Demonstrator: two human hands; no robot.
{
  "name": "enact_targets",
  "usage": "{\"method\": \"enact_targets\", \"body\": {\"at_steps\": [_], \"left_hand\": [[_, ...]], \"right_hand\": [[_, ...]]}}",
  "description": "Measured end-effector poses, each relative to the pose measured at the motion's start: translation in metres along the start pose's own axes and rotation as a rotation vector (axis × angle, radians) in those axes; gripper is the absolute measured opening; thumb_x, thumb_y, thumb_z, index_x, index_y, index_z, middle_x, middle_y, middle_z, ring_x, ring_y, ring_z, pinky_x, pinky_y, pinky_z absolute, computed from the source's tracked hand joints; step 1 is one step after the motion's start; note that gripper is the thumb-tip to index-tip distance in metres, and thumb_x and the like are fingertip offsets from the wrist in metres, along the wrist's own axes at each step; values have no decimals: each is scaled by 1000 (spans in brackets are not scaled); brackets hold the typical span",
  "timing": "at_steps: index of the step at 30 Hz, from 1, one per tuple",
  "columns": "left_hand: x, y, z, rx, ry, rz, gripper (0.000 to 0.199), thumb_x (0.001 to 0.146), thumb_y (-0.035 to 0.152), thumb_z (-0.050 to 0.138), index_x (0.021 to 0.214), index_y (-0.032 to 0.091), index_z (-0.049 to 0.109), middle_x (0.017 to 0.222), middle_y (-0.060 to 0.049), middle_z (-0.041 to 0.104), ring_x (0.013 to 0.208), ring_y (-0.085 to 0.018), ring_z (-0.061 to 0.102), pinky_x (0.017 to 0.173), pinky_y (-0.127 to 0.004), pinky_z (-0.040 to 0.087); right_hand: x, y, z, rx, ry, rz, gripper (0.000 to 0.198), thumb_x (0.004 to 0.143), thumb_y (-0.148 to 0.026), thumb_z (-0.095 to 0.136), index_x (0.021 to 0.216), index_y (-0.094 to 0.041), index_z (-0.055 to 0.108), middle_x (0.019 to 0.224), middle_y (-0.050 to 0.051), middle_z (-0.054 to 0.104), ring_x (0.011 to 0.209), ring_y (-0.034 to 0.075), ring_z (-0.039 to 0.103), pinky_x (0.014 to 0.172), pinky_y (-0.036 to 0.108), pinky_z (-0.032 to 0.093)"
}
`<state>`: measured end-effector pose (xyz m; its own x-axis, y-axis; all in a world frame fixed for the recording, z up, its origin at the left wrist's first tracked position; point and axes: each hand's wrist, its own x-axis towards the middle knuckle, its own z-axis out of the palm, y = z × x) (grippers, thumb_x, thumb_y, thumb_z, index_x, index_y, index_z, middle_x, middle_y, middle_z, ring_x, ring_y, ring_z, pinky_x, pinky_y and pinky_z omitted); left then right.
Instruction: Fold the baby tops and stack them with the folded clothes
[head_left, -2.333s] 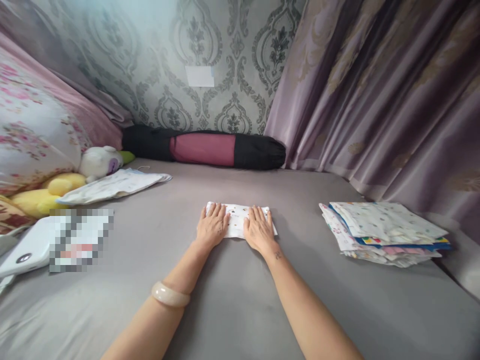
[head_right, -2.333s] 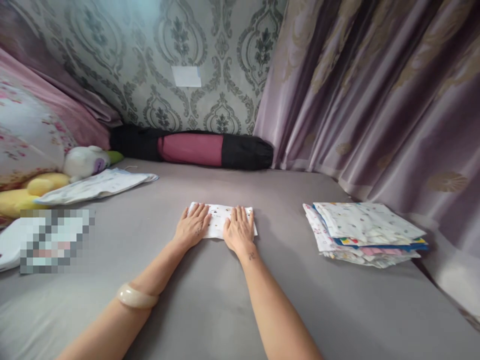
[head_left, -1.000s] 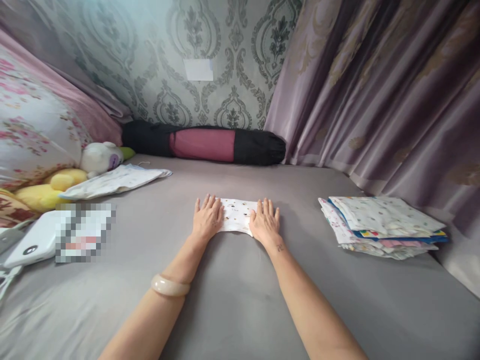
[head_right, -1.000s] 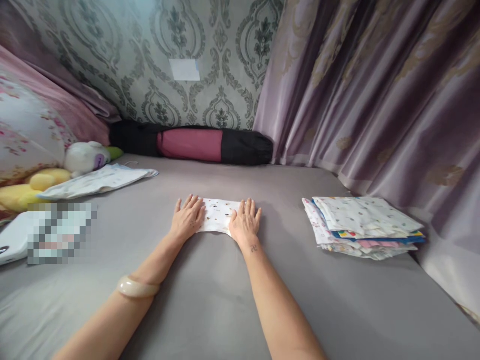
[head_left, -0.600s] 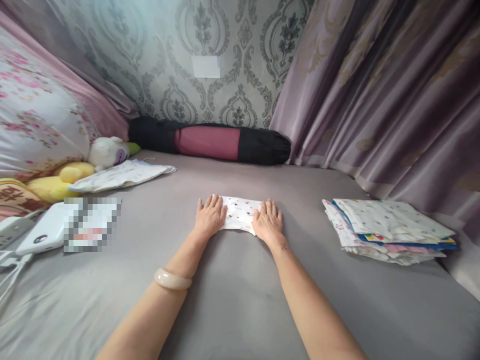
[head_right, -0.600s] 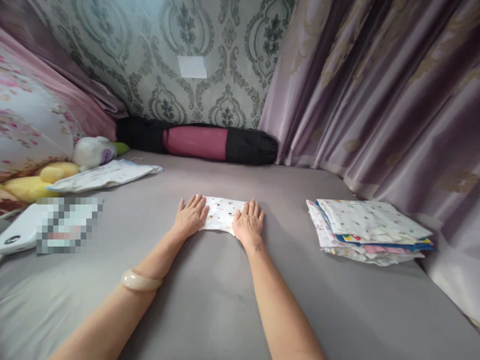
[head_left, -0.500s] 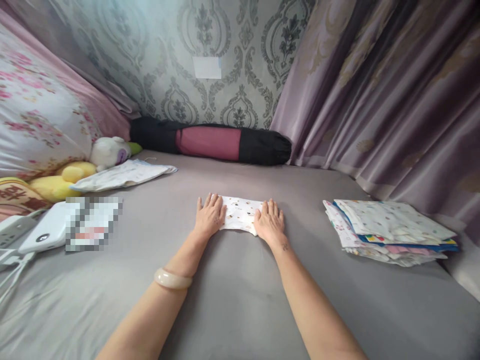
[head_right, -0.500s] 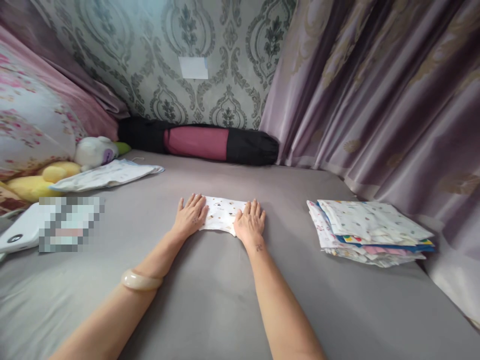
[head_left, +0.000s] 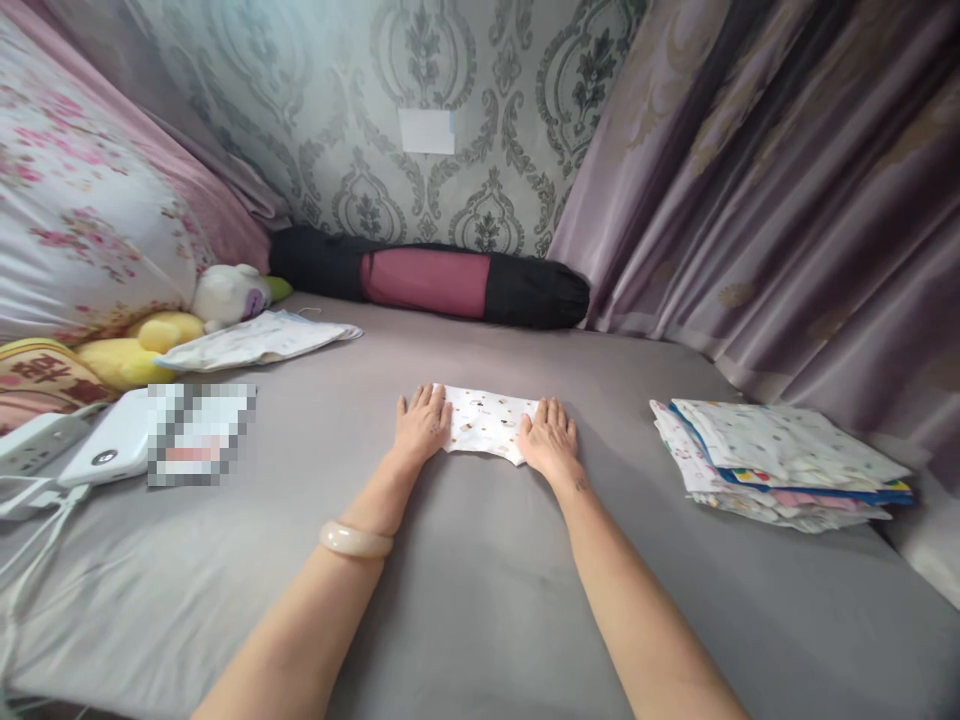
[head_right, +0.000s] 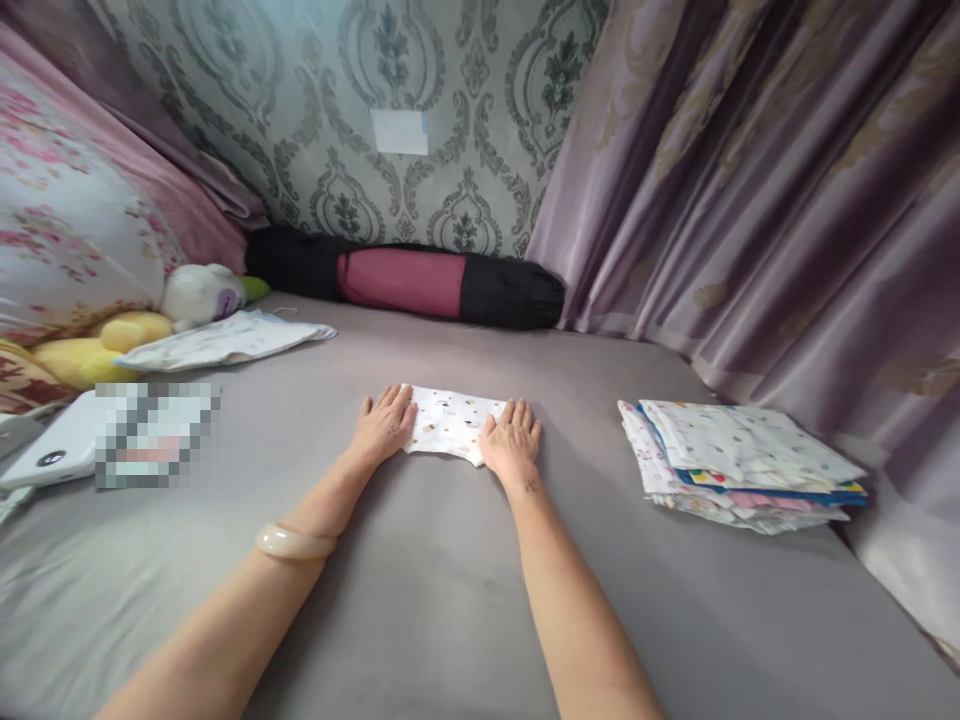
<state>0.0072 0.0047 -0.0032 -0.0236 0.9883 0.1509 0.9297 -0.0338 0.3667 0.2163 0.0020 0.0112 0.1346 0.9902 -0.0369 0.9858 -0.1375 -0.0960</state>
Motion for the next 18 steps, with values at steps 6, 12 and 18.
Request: {"method": "enact_targets", "body": {"at_steps": [6, 12, 18], "left_hand": [[7, -9, -1, -292, 232, -26, 39, 92, 28, 39, 125, 16, 56, 133, -16, 57, 127, -29, 49, 107, -47, 34], [12, -22, -7, -580, 369, -268, 33, 85, 24, 45, 111, 14, 63, 100, -13, 68, 93, -24, 64, 89, -37, 48], [16, -28, -6, -805, 383, -405, 29, 80, 24, 49, 102, 14, 65, 96, -12, 69, 89, -23, 64, 85, -36, 49]], "right_hand": [[0, -1, -8, -10, 79, -338, 60, 99, -36, 20, 149, -4, 28, 157, 14, 20, 145, 24, 16, 118, 40, 9], [6, 2, 3, 0, 21, -398, 61, 100, -37, 16, 149, -3, 28, 156, 13, 25, 144, 23, 20, 118, 37, 11], [8, 2, 4, -14, -21, -392, 62, 100, -38, 15, 149, -3, 29, 156, 14, 24, 145, 22, 19, 119, 37, 9]]}}
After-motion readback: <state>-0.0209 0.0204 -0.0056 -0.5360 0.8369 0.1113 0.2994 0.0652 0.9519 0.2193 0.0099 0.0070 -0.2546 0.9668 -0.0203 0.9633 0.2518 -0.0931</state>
